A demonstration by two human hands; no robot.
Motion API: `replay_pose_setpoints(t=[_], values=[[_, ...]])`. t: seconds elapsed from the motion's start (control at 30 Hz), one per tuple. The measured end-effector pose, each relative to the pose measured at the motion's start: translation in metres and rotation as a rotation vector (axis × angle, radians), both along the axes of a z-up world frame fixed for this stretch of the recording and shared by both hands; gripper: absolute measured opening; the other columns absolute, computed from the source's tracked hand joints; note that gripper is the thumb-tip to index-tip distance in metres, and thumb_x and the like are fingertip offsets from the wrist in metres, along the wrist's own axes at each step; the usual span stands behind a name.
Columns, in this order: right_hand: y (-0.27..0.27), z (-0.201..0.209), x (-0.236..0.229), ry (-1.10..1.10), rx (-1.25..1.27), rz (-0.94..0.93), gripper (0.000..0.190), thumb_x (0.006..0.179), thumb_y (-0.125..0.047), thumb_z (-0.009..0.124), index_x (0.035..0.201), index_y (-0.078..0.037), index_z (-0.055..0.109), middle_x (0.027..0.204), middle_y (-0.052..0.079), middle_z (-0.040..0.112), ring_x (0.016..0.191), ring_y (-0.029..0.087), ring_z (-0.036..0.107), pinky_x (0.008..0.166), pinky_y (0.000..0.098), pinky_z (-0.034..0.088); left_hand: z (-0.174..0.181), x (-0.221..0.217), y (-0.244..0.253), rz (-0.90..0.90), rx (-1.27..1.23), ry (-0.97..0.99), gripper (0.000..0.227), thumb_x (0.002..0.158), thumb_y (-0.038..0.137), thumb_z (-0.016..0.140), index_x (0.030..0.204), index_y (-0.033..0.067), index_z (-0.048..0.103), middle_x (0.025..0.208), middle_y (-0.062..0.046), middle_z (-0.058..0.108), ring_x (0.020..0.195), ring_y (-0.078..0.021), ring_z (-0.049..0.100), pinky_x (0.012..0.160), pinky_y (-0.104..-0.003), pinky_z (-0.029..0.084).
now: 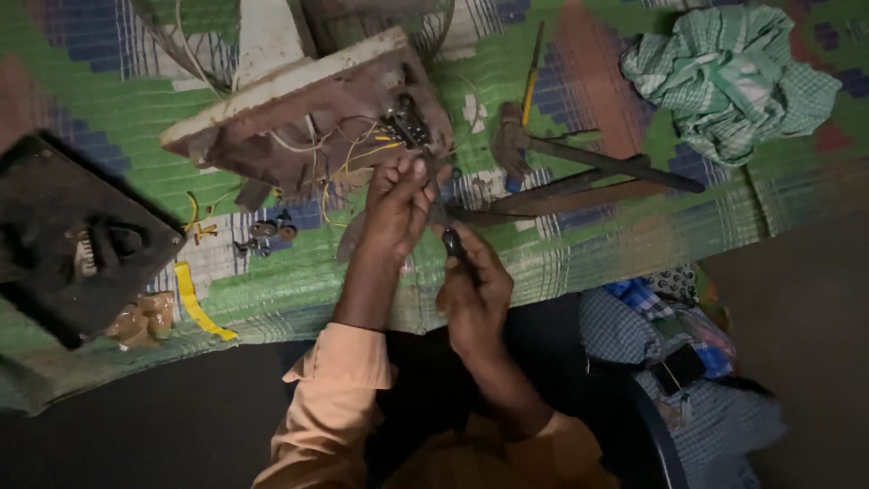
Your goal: Repairing the electrical components and wiring of an electric table fan.
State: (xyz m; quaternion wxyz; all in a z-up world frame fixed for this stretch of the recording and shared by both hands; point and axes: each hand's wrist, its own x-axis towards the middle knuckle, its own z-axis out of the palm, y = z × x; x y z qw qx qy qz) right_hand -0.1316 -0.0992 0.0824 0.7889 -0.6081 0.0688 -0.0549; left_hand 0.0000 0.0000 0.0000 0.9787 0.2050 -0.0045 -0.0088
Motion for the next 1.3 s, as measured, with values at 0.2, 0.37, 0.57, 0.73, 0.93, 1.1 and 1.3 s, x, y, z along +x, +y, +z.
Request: replay_pose_setpoints(t=[0.2,0.37,0.57,0.73,0.93,1.1,1.3], values=[[0.003,0.002,-0.002,-0.091,-0.138,0.019,0.044,0.098,0.004,0.047,0.141,0.007,0.054,0.108,0.01,0.073,0.051,0.003,0.048,0.046,0.0221,0.042,-0.005,0.001,-0.002,0.027,0.015,-0.081,0.013,0.101,-0.003,0.065,0.097,0.0078,0.06,0.086,-0.002,0.062,0.071,-0.0147,0.061,0.109,-0.053,0.051],[-0.003,-0.013,-0.002,-0.107,-0.091,0.038,0.046,0.097,0.005,0.047,0.143,0.008,0.054,0.101,0.006,0.07,0.05,0.004,0.047,0.046,0.0223,0.042,-0.013,0.006,-0.005,0.04,0.033,-0.073,0.011,0.1,-0.002,0.067,0.097,0.008,0.061,0.085,-0.001,0.063,0.07,-0.0145,0.061,0.109,-0.054,0.053],[-0.022,-0.007,0.005,-0.058,-0.221,0.066,0.046,0.096,0.005,0.052,0.142,0.006,0.057,0.092,0.007,0.067,0.054,0.005,0.051,0.048,0.0237,0.044,-0.016,0.005,-0.001,0.028,-0.004,-0.084,0.011,0.102,0.0,0.067,0.1,0.0095,0.061,0.096,-0.001,0.064,0.091,-0.015,0.065,0.11,-0.052,0.05],[-0.036,-0.01,0.007,-0.046,-0.157,0.152,0.045,0.099,0.004,0.055,0.144,0.007,0.058,0.092,0.01,0.067,0.053,0.005,0.049,0.048,0.0248,0.043,-0.009,0.001,0.001,0.013,-0.013,-0.106,0.01,0.102,0.003,0.068,0.105,0.0098,0.062,0.107,-0.001,0.066,0.109,-0.0188,0.066,0.112,-0.052,0.05],[-0.023,-0.012,0.004,-0.309,0.143,0.039,0.045,0.101,0.0,0.051,0.146,0.002,0.046,0.107,0.014,0.07,0.053,0.005,0.05,0.047,0.0261,0.045,0.004,-0.009,0.01,-0.001,-0.075,-0.197,0.015,0.104,0.019,0.066,0.113,0.0075,0.063,0.124,-0.006,0.068,0.135,-0.0371,0.06,0.114,-0.052,0.046],[-0.025,-0.021,0.005,-0.308,-0.016,0.184,0.043,0.106,0.0,0.054,0.148,0.009,0.049,0.106,0.017,0.068,0.06,0.008,0.051,0.052,0.0268,0.046,0.002,-0.004,0.008,-0.012,-0.175,-0.203,0.03,0.11,0.037,0.055,0.118,0.0087,0.064,0.126,-0.008,0.07,0.131,-0.0394,0.06,0.114,-0.056,0.045],[-0.015,-0.019,0.001,-0.329,0.05,0.179,0.05,0.099,0.002,0.05,0.148,0.009,0.047,0.116,0.02,0.07,0.06,0.007,0.053,0.054,0.0259,0.047,0.001,-0.002,0.008,-0.044,-0.192,-0.241,0.031,0.112,0.038,0.053,0.12,0.0098,0.065,0.124,-0.005,0.071,0.133,-0.0375,0.061,0.116,-0.058,0.045]])
